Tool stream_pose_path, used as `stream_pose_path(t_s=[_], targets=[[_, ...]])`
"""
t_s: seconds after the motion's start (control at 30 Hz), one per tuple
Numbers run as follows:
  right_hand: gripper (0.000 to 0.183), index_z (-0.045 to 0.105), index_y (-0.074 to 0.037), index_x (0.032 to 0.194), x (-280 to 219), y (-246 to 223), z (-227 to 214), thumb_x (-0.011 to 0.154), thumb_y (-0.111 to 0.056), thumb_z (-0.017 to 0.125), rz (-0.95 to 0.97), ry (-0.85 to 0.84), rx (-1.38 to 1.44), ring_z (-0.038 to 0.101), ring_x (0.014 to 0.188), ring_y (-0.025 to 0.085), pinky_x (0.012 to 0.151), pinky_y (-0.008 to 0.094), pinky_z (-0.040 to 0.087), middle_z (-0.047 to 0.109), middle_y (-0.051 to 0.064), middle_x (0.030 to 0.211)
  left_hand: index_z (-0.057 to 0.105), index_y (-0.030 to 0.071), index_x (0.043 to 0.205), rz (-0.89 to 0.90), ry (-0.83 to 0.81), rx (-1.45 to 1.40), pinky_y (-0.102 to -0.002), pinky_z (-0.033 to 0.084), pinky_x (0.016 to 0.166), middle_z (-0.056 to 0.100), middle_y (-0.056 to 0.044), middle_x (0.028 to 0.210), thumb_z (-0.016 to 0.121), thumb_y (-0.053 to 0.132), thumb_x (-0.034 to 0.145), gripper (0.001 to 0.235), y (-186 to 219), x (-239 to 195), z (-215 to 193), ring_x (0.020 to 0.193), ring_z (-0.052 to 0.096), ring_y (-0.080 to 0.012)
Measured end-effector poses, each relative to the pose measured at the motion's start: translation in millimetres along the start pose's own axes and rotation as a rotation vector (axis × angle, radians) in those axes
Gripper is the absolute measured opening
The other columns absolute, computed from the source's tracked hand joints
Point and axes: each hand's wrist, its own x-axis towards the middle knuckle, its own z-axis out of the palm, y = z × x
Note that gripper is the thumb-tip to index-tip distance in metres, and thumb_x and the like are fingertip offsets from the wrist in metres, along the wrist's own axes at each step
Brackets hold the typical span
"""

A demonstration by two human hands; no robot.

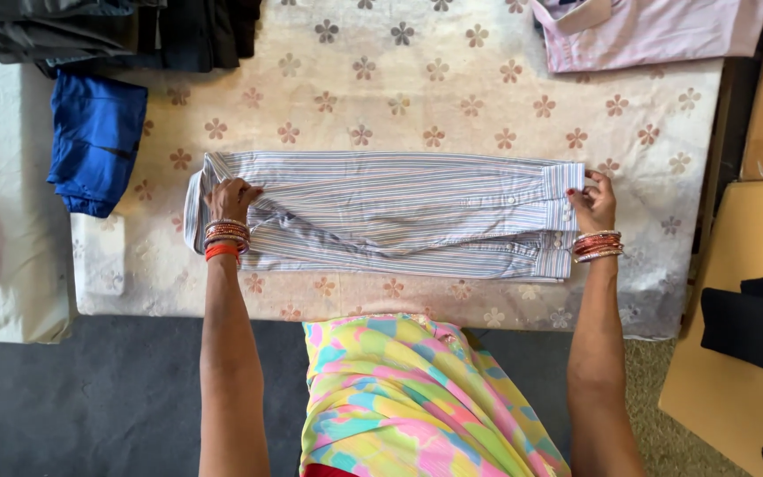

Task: The person lays a striped button-up shirt face down on a padded table and smooths the fabric with both hands. They fold the sleeves across the back, fold the sides inward, then fold the shirt into a compact rectangle and place it on a stack of folded shirts.

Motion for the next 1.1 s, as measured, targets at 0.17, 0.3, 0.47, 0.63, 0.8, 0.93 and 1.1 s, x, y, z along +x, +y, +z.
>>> stream_pose_path(t_s=[0.17, 0.3, 0.47, 0.63, 0.8, 0.93, 1.1], targets=[[0.047, 0.055, -0.006, 0.137, -2.1, 0.2, 16.4, 0.094, -0.009, 0.074, 0.127, 0.077, -0.361, 0.069, 0.091, 0.021, 0.08, 0.035, 0.057, 0.073, 0.014, 0.109, 0.072, 0.011, 0.09, 0.06, 0.128, 0.179, -0.051, 0.035, 0.1, 0.067, -0.007, 0.094, 0.077, 0.042, 0.092, 0.032, -1.2, 1.6, 7.7, 0.104, 0.058, -0.0308], [0.042, 0.056, -0.002, 0.134, -30.3, -53.2, 37.4, 0.099, -0.015, 0.074, -0.148, 0.257, -0.814, 0.062, 0.112, 0.033, 0.096, 0.048, 0.051, 0.067, 0.019, 0.122, 0.074, 0.015, 0.103, -0.226, 0.073, 0.374, -0.054, 0.033, 0.105, 0.067, -0.012, 0.114, 0.078, 0.037, 0.078, 0.034, 23.2, 9.7, 37.5, 0.117, 0.055, -0.0333], [0.063, 0.035, 0.002, 0.163, -46.1, -88.3, 115.0, 0.116, -0.04, 0.044, -0.537, 0.074, -0.652, 0.035, 0.154, 0.042, 0.127, 0.053, 0.029, 0.041, 0.028, 0.164, 0.043, -0.005, 0.153, 0.184, 0.031, 0.26, -0.044, 0.02, 0.133, 0.032, -0.019, 0.169, 0.048, 0.011, 0.101, 0.054, 47.4, 13.1, 188.9, 0.157, 0.028, -0.0328], [0.091, 0.022, 0.0, 0.162, -28.7, -54.7, 153.0, 0.102, -0.068, 0.02, -0.442, -0.147, -0.883, 0.021, 0.155, 0.041, 0.126, 0.057, 0.012, 0.024, 0.026, 0.168, 0.014, 0.009, 0.161, 0.26, -0.259, 0.463, -0.049, 0.006, 0.127, 0.011, -0.012, 0.171, 0.04, 0.061, 0.099, 0.085, 191.2, -16.7, 93.7, 0.157, 0.008, -0.0268], [0.089, 0.02, -0.014, 0.162, -30.2, -65.3, 98.7, 0.094, -0.07, 0.022, -0.253, -0.192, -1.121, 0.016, 0.156, 0.034, 0.124, 0.061, 0.005, 0.021, 0.011, 0.169, 0.013, 0.014, 0.163, -0.095, -0.156, 0.503, -0.052, 0.001, 0.126, 0.009, -0.008, 0.172, 0.029, 0.067, 0.1, 0.084, 90.5, -7.2, 58.9, 0.157, 0.007, -0.0246], [0.08, 0.021, -0.008, 0.165, -36.5, -70.3, 90.9, 0.103, -0.058, 0.026, -0.293, -0.127, -0.954, 0.016, 0.158, 0.037, 0.127, 0.059, 0.008, 0.019, 0.023, 0.17, 0.018, 0.014, 0.162, -0.268, 0.007, 0.463, -0.057, 0.005, 0.124, 0.013, -0.009, 0.171, 0.033, 0.063, 0.1, 0.081, 44.7, -2.9, 33.8, 0.156, 0.01, -0.0307], [0.081, 0.021, -0.003, 0.165, -35.5, -75.4, 93.5, 0.102, -0.054, 0.031, -0.261, -0.103, -0.941, 0.019, 0.157, 0.039, 0.128, 0.057, 0.009, 0.021, 0.025, 0.169, 0.02, 0.003, 0.16, -0.271, 0.183, 0.415, -0.056, 0.01, 0.125, 0.012, -0.021, 0.169, 0.042, 0.061, 0.1, 0.087, 25.9, -4.4, 52.3, 0.157, 0.011, -0.0406]])
